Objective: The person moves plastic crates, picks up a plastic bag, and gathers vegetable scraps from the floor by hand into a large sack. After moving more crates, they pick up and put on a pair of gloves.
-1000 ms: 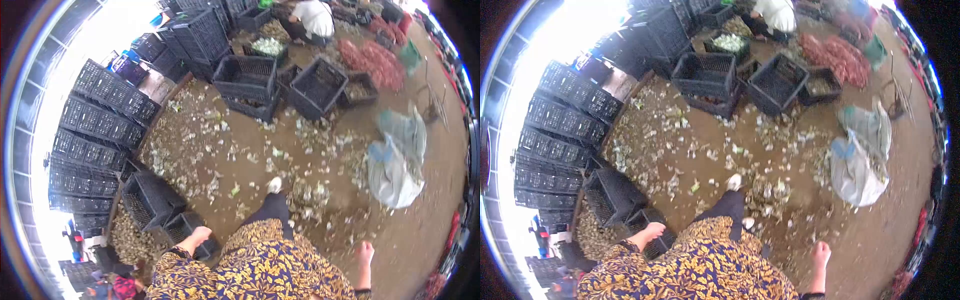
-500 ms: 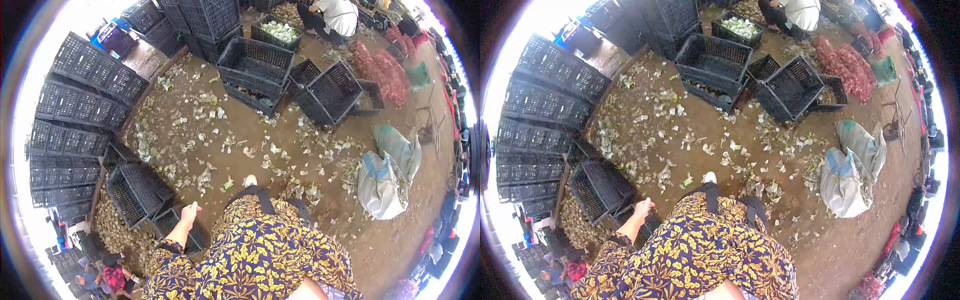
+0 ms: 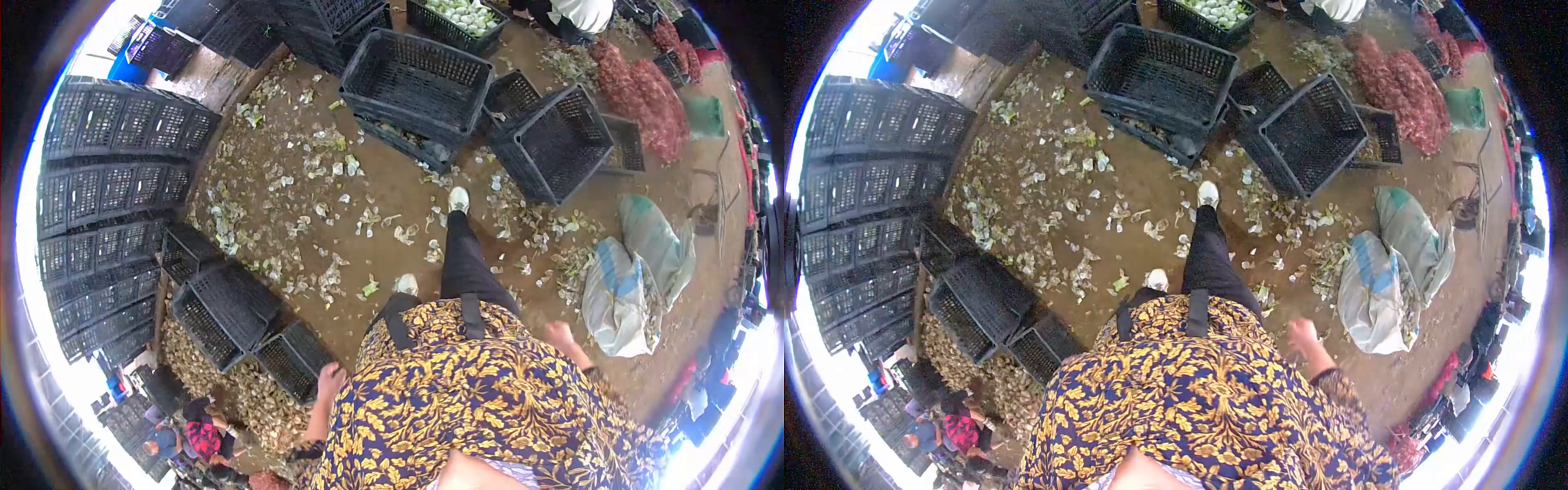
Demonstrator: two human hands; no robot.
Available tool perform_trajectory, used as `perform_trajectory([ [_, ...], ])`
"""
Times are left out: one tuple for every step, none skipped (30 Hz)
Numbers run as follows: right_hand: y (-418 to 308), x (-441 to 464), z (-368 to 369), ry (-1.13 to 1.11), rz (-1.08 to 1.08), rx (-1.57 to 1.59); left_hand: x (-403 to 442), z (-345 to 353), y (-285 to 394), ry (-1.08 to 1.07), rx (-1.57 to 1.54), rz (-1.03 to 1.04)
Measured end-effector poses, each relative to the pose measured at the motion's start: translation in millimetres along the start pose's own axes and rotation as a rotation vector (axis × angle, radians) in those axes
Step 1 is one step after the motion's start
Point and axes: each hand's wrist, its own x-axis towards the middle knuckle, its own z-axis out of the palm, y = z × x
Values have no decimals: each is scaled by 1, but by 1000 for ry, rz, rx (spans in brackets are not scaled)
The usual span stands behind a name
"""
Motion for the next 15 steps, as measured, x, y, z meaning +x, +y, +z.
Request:
perform_trajectory([
  [-18, 39, -10, -91, 72, 286, -19, -6, 25, 2, -77, -166],
  [-42, 80, -11, 45, -185, -267, -40, -19, 52, -15, -78, -304],
  [-78, 110, -14, 100, -528, -504, -64, -29, 78, -22, -90, -414],
  [-152, 103, -15, 153, -876, -734, -84, -35, 102, -23, -110, -495],
  [-223, 94, -14, -22, -395, -421, -95, -31, 123, -16, -134, -551],
  [-262, 114, -6, -16, -436, -312, -105, -26, 145, -11, -146, -603],
  [-298, 129, 0, -9, -474, -202, -108, -17, 165, -1, -160, -648],
  [-331, 139, 7, -43, -481, -205, -105, -3, 184, 4, -177, -681],
  [-369, 143, 12, -74, -494, -212, -101, 12, 200, 0, -204, -710],
  [-394, 162, 21, -94, -541, -212, -96, 32, 214, -6, -241, -729],
  [-418, 177, 33, -114, -587, -212, -90, 52, 230, -10, -278, -747],
  [-435, 190, 46, -125, -581, -212, -85, 66, 242, -16, -308, -763],
  [-453, 196, 62, -74, -541, -147, -80, 76, 256, -17, -329, -776],
  [-471, 202, 74, -23, -501, -88, -78, 84, 267, -13, -348, -790],
  [-488, 207, 83, -35, -498, -94, -75, 90, 278, -10, -363, -806],
])
